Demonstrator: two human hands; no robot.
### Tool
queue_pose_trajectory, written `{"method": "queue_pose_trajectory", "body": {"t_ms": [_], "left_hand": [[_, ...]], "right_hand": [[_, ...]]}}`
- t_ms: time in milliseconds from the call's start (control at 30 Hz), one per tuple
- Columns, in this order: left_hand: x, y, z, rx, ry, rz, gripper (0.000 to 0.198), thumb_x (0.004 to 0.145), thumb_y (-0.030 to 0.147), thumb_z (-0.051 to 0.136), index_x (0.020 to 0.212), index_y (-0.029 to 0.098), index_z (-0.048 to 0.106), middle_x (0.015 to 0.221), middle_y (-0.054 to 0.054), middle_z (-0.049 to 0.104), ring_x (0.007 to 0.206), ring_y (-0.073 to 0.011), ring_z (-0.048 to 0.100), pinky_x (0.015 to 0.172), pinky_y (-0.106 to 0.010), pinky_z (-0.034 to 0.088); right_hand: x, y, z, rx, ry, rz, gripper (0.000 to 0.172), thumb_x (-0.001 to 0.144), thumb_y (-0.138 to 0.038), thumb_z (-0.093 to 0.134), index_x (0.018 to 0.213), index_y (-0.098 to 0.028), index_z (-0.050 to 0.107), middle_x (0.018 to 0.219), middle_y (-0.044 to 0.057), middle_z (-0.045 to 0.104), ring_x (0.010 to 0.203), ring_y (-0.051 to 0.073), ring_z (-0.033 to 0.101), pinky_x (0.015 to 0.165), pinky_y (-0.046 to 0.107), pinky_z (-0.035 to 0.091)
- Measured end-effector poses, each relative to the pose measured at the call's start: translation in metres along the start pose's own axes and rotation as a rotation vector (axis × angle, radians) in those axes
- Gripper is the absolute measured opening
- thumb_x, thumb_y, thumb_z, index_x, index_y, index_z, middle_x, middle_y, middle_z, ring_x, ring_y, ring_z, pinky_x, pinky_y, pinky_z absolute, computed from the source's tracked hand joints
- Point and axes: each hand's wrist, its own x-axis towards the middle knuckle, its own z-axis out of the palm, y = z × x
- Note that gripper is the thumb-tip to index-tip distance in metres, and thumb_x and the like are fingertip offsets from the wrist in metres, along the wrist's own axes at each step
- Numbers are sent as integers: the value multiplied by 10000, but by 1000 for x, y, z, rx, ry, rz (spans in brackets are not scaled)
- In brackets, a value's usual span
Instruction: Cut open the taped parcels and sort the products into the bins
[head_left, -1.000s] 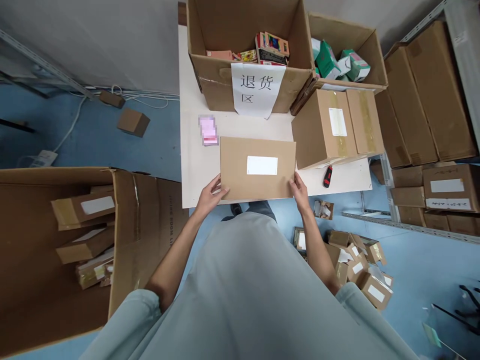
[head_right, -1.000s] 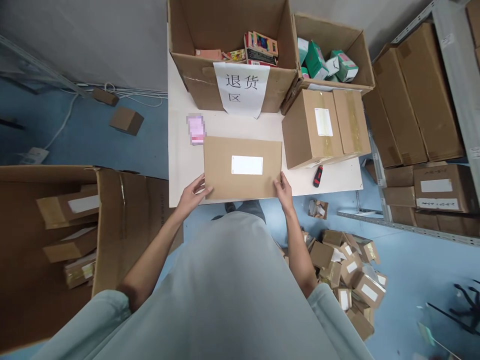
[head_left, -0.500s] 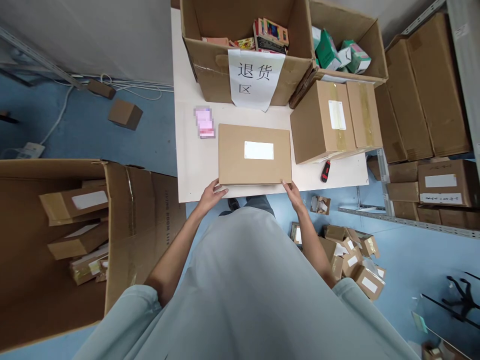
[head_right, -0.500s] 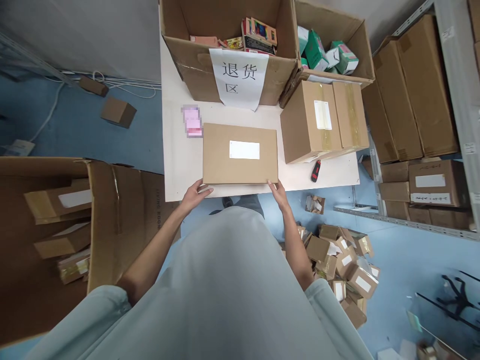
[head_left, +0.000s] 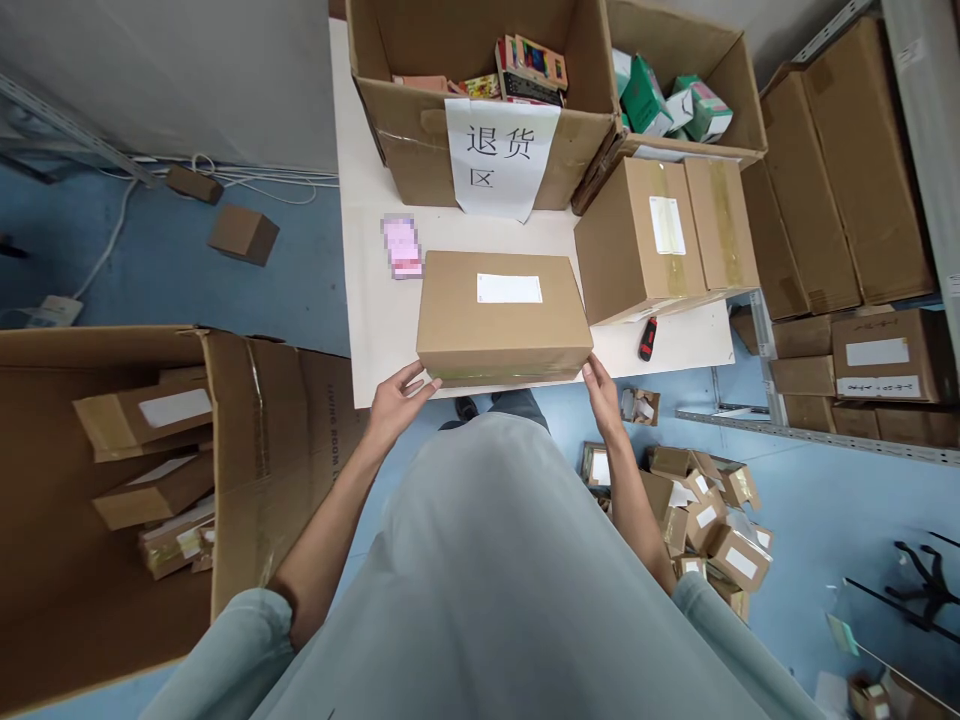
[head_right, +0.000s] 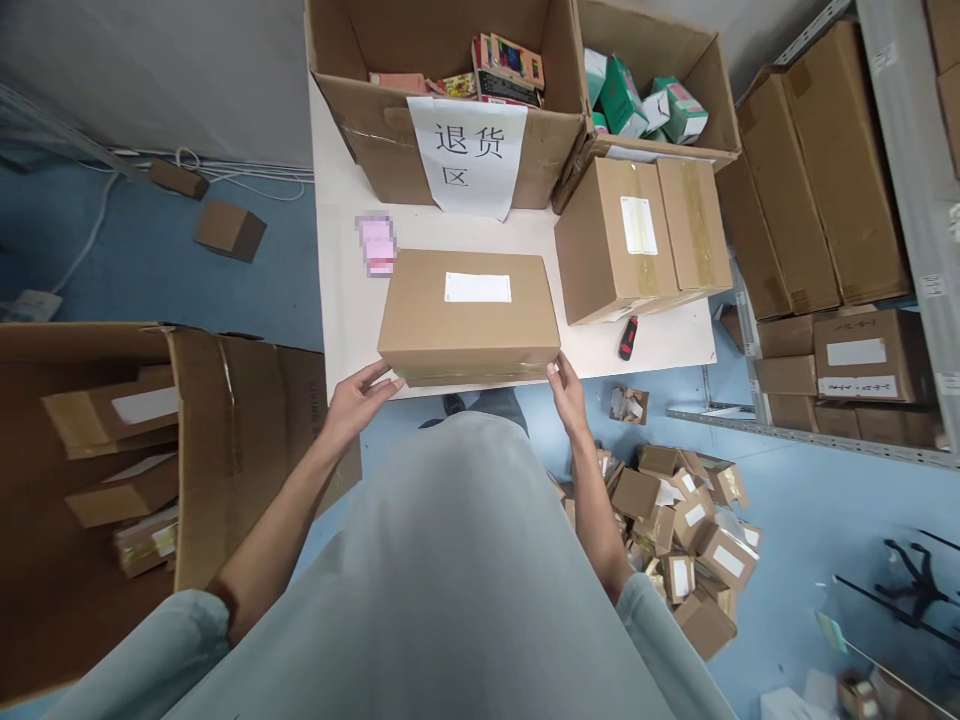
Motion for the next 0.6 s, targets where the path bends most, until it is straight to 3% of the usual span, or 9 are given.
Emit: {"method": "queue_pose_trajectory", "body": {"t_ms": [100,200,300,500,600], "left_hand": [[-4,26,-7,-24,42,81,855,803,646,938,1476,142,779,1597,-172,734,1551,-411,650,1349,-615,502],[-3,52,-11,-70,64,180,781,849,606,923,1492,185,783,1612,-154,728,1565,-396,643,1354,-611,501],[3,65,-12,-107,99,237,752,861,576,924,1501,207,782,1622,-152,720,1565,-392,646,1360,-607,497],[20,58,-7,-23,31,249,871,838,629,927,1584,235,711,1691,-150,663,1599,-408,606,1353,-625,493],[20,53,-2,-1,12,270,972,845,652,925,1680,263,615,1769,-151,582,1639,-409,558,1352,-618,491]], "right_hand": [[5,-23,-8,-5,61,-34,1036,973,-945,629,1680,-189,648,1773,152,583,1701,368,498,1446,572,350],[15,-46,-14,27,68,-102,932,1016,-896,630,1688,-250,646,1780,102,585,1706,332,498,1455,549,343],[27,-59,-14,38,44,-161,860,1045,-867,617,1682,-290,655,1780,67,590,1726,308,469,1471,529,312],[50,-40,4,-87,17,-82,1121,913,-964,695,1721,-192,603,1808,157,531,1732,348,455,1475,551,276],[55,-26,10,-130,45,-116,1072,968,-931,652,1736,-188,580,1816,158,517,1735,329,453,1472,550,273]]}}
